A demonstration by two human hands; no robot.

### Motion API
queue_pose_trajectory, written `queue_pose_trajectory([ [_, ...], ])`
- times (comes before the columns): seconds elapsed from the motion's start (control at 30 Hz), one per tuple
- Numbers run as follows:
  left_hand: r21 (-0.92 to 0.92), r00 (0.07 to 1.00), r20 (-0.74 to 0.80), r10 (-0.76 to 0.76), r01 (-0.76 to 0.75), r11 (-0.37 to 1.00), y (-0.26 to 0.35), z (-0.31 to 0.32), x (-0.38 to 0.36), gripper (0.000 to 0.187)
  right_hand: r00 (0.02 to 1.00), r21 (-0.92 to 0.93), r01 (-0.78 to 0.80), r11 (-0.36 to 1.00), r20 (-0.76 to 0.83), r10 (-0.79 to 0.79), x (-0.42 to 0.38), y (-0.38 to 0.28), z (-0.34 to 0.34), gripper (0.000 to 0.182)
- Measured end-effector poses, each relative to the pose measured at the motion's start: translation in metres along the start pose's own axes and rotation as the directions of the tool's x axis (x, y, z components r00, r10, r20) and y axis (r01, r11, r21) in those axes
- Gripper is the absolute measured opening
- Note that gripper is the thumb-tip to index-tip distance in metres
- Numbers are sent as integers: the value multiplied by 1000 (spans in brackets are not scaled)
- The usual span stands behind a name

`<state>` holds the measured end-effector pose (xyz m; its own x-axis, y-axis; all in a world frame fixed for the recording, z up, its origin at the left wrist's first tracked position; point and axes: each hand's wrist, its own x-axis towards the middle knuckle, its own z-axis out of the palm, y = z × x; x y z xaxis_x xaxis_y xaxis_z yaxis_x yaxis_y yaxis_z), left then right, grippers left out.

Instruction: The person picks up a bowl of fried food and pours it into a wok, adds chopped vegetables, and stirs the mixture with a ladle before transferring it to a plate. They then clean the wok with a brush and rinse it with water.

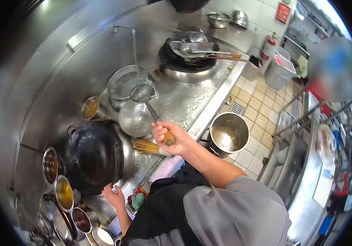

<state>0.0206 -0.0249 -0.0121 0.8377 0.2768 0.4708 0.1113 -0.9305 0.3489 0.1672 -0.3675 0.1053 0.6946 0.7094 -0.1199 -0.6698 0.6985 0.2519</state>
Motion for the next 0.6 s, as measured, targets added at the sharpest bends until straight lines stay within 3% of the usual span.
queue_pose_trajectory([
  [0.03, 7, 1000, 0, -5, 5, 1000, -1, 0, -1, 19, 999, 13, 32, 999, -1, -32, -13, 1, -3, 12],
  [0.13, 23, 999, 28, 21, -21, 1000, -5, 2, -2, 20, 997, 318, 82, 945, -29, -76, -52, -7, -15, 28],
  [0.27, 33, 998, 55, 15, -17, 999, -8, 0, 0, 20, 978, 339, 179, 923, 41, -205, -84, -21, -44, 33],
  [0.3, 25, 998, 53, 30, -31, 999, -9, 0, -1, 20, 978, 345, 179, 921, 37, -204, -86, -27, -51, 33],
  [0.37, 27, 997, 71, 15, -17, 999, -7, -2, -1, 20, 950, 377, 178, 909, 176, -258, -83, -43, -69, 33],
  [0.43, 31, 997, 81, 5, -8, 999, -7, -3, 1, 20, 946, 378, 183, 908, 183, -267, -74, -61, -79, 35],
  [0.5, 30, 993, 118, -9, 5, 1000, -9, -2, 0, 20, 929, 239, 284, 928, 169, -328, -63, -84, -82, 36],
  [0.6, 31, 992, 120, -24, 20, 999, -4, -4, 1, 20, 920, 201, 271, 942, 233, -314, -48, -107, -64, 32],
])
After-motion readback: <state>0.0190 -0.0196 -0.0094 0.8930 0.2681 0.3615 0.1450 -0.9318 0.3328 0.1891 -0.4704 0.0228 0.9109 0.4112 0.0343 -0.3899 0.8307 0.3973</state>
